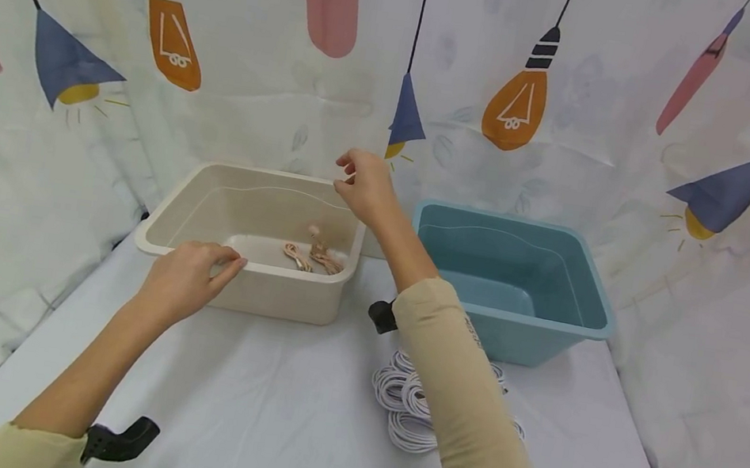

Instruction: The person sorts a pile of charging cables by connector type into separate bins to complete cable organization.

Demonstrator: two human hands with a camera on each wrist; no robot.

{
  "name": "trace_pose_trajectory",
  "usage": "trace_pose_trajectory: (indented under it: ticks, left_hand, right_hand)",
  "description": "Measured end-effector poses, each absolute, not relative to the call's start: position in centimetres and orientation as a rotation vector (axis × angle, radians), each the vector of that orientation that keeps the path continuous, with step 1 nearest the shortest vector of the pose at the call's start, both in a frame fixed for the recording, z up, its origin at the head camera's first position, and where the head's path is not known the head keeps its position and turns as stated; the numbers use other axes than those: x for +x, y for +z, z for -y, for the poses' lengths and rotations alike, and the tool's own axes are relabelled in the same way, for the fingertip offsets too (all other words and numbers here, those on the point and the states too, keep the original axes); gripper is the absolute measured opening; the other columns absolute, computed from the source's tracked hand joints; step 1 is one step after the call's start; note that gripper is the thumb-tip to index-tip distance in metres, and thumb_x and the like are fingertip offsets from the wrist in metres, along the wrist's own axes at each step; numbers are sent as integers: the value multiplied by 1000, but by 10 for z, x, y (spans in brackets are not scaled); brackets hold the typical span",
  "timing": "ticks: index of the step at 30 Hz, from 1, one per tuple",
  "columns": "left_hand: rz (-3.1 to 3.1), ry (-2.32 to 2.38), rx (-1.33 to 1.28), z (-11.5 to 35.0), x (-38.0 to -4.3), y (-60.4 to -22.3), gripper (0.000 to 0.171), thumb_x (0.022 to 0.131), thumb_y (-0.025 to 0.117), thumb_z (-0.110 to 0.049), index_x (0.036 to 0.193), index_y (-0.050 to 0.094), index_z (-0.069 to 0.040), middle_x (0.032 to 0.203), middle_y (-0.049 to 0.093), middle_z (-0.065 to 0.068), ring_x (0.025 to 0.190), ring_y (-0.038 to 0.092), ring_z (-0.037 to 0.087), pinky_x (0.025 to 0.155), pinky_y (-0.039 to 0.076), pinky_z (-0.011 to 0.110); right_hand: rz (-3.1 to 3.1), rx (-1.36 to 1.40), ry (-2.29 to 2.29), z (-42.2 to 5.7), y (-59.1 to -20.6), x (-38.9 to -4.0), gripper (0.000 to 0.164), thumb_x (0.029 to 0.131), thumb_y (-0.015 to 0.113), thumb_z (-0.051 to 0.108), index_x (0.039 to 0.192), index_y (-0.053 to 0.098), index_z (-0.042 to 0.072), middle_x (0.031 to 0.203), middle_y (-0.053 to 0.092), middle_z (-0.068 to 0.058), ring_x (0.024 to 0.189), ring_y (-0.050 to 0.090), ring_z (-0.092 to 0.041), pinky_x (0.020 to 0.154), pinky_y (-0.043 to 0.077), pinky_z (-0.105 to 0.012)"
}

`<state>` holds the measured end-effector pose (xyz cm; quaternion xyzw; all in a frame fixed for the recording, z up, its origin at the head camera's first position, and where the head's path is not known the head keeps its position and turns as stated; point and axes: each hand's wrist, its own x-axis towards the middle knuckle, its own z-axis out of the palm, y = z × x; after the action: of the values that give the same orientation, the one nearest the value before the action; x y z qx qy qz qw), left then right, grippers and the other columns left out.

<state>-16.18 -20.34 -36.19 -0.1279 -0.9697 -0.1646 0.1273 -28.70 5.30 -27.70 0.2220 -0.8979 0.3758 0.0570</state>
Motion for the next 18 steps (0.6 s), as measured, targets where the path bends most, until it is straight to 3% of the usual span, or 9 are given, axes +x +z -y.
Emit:
trace_pose_trajectory:
  ticks: [18]
  left_hand:
    - [2666, -499, -381, 188, -164, -364, 23, 104, 66, -18, 111, 78, 0, 108, 78, 18, 102, 72, 43, 88, 57, 56]
  right_hand:
    - [2632, 760, 1097, -93, -291, -260, 29, 99, 71, 1, 127, 68, -7, 120, 70, -25, 107, 74, -38, 95, 60, -45]
